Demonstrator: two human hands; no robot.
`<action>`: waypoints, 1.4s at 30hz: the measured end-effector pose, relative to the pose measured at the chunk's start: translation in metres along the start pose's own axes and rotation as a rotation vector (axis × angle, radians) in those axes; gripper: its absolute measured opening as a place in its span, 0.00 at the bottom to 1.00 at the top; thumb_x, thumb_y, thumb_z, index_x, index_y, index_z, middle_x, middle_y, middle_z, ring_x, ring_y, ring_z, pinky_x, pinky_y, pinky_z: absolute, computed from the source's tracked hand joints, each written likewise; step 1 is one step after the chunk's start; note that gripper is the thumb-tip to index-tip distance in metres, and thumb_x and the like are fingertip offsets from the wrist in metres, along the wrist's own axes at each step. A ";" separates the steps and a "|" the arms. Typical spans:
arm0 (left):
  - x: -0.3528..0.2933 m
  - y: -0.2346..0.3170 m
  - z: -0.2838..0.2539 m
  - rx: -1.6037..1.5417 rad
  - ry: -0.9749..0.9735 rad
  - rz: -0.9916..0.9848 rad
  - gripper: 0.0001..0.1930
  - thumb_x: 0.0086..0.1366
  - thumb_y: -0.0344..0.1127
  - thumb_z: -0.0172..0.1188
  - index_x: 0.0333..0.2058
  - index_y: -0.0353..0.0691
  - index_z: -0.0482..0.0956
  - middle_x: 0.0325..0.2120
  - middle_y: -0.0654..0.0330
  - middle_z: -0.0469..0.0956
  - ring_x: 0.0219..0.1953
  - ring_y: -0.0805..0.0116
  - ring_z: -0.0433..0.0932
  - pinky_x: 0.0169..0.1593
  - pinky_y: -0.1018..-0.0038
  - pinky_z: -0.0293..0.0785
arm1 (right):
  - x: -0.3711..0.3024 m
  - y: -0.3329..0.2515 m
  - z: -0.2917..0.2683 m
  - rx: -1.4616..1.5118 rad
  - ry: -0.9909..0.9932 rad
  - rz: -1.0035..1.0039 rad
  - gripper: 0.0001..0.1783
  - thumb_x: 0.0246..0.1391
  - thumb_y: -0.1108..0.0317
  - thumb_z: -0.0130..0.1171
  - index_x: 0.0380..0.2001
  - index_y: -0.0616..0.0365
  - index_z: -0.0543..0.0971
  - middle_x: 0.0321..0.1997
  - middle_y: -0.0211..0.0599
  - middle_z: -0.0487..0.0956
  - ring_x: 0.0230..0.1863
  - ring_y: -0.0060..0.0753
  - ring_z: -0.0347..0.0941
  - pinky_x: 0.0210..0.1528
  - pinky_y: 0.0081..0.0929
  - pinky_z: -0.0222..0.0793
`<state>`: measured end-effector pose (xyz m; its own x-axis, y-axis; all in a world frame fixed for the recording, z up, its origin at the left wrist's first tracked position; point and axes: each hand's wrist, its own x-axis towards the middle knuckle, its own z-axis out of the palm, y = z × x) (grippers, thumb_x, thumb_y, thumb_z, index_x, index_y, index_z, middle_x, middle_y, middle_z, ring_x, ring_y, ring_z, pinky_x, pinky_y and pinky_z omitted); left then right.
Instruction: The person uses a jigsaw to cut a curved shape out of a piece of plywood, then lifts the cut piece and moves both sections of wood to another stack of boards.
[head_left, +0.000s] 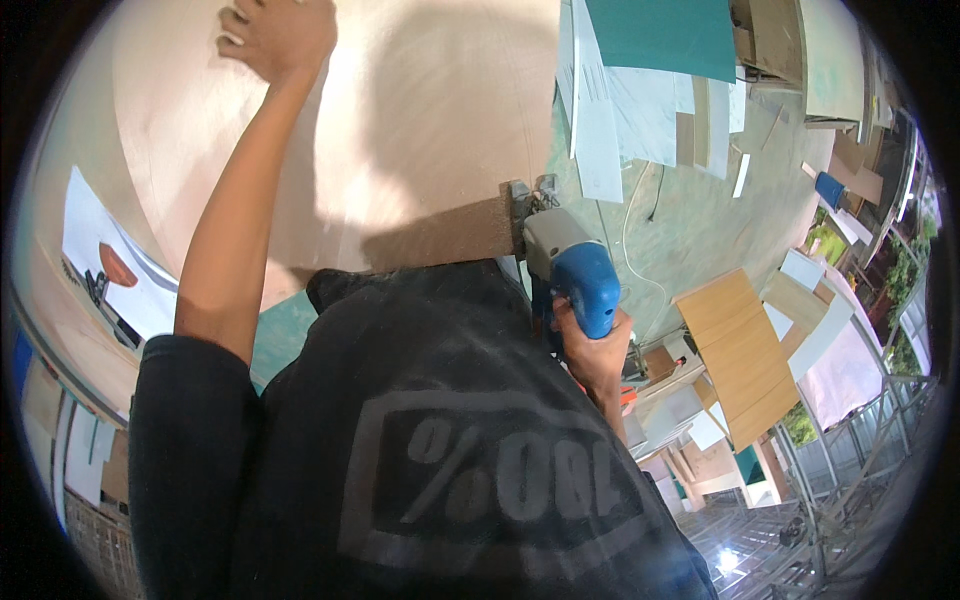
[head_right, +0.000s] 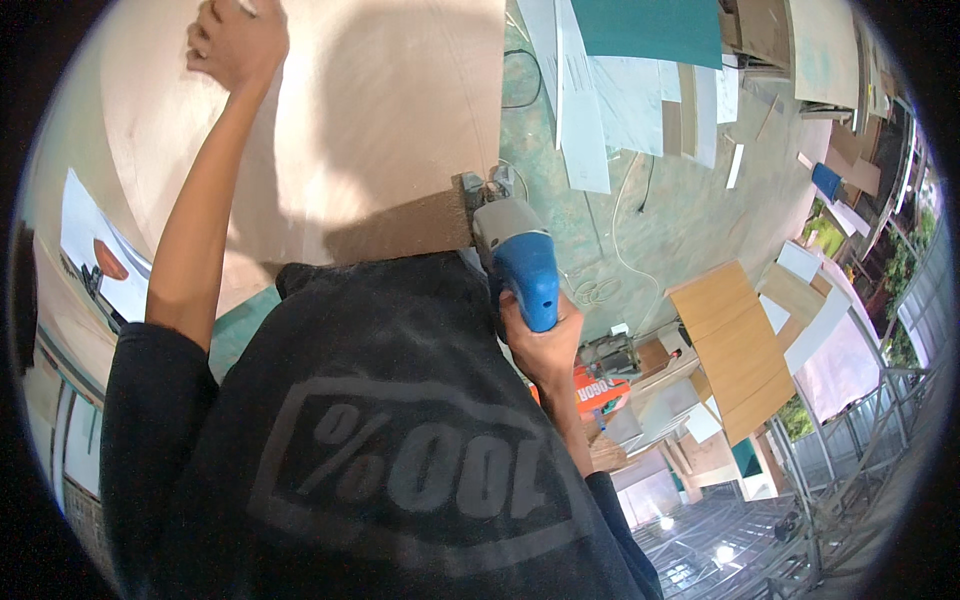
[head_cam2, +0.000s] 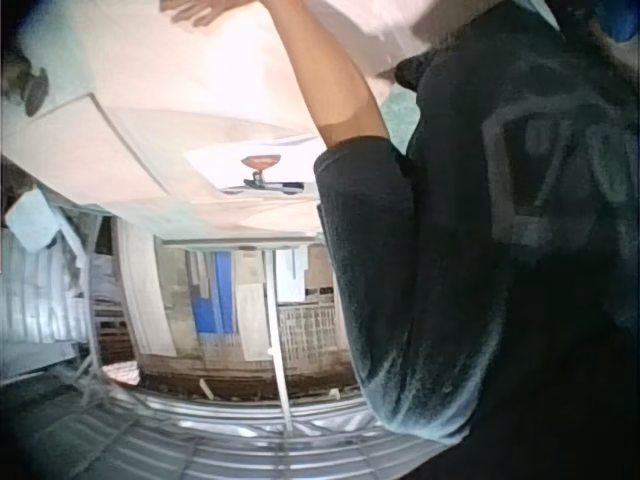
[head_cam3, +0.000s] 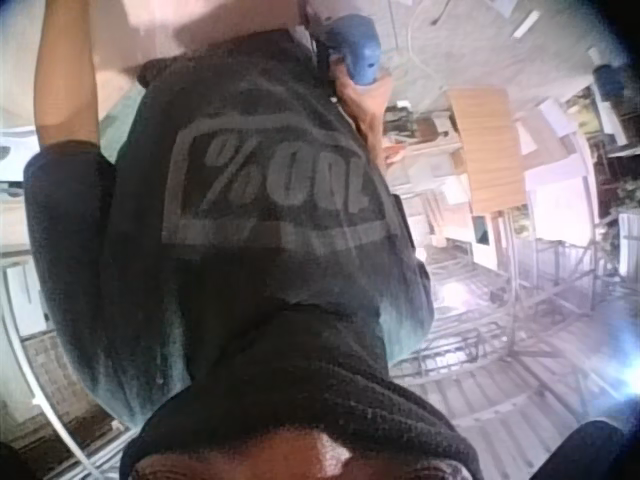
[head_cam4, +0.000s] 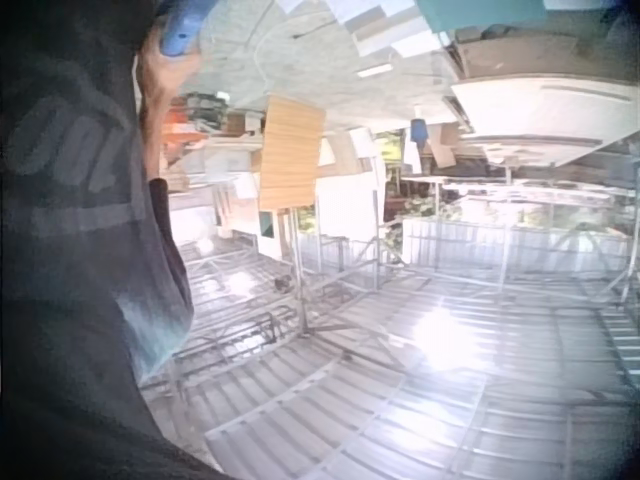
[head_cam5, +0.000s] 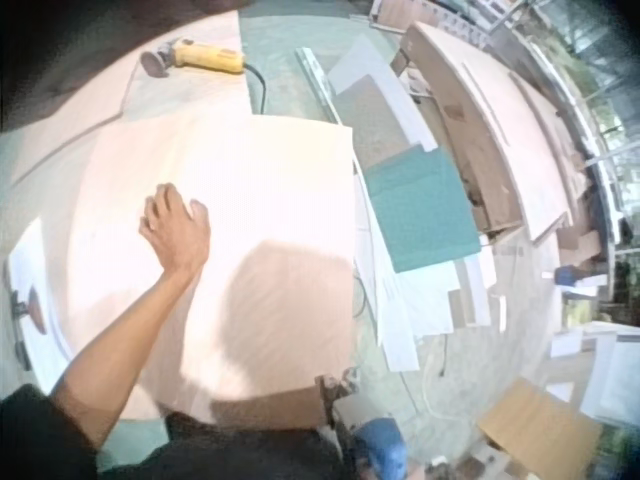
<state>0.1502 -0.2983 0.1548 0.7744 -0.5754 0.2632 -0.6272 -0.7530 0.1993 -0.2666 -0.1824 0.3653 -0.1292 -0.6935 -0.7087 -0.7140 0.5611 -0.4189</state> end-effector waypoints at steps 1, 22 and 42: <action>0.001 -0.017 0.012 -0.002 0.017 0.053 0.30 0.70 0.51 0.48 0.60 0.32 0.70 0.66 0.46 0.64 0.69 0.42 0.56 0.68 0.42 0.47 | -0.001 -0.002 -0.001 0.007 -0.028 0.018 0.08 0.56 0.67 0.68 0.34 0.61 0.83 0.26 0.26 0.79 0.29 0.16 0.69 0.34 0.23 0.70; 0.003 -0.024 0.011 0.047 0.010 0.130 0.28 0.69 0.52 0.47 0.57 0.34 0.69 0.65 0.45 0.62 0.65 0.41 0.57 0.64 0.40 0.49 | 0.002 -0.014 -0.006 0.068 -0.082 -0.120 0.11 0.52 0.72 0.67 0.38 0.65 0.81 0.25 0.45 0.80 0.26 0.24 0.74 0.34 0.28 0.72; 0.000 -0.029 0.017 0.031 0.006 0.130 0.32 0.70 0.54 0.45 0.61 0.32 0.66 0.67 0.44 0.61 0.67 0.40 0.55 0.67 0.40 0.45 | 0.002 -0.016 0.000 0.001 -0.028 -0.098 0.10 0.54 0.71 0.68 0.39 0.62 0.83 0.26 0.28 0.79 0.28 0.16 0.69 0.34 0.23 0.70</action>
<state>0.1694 -0.2821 0.1328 0.6858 -0.6672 0.2906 -0.7196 -0.6814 0.1338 -0.2558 -0.1924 0.3705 -0.0396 -0.7320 -0.6802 -0.7214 0.4919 -0.4874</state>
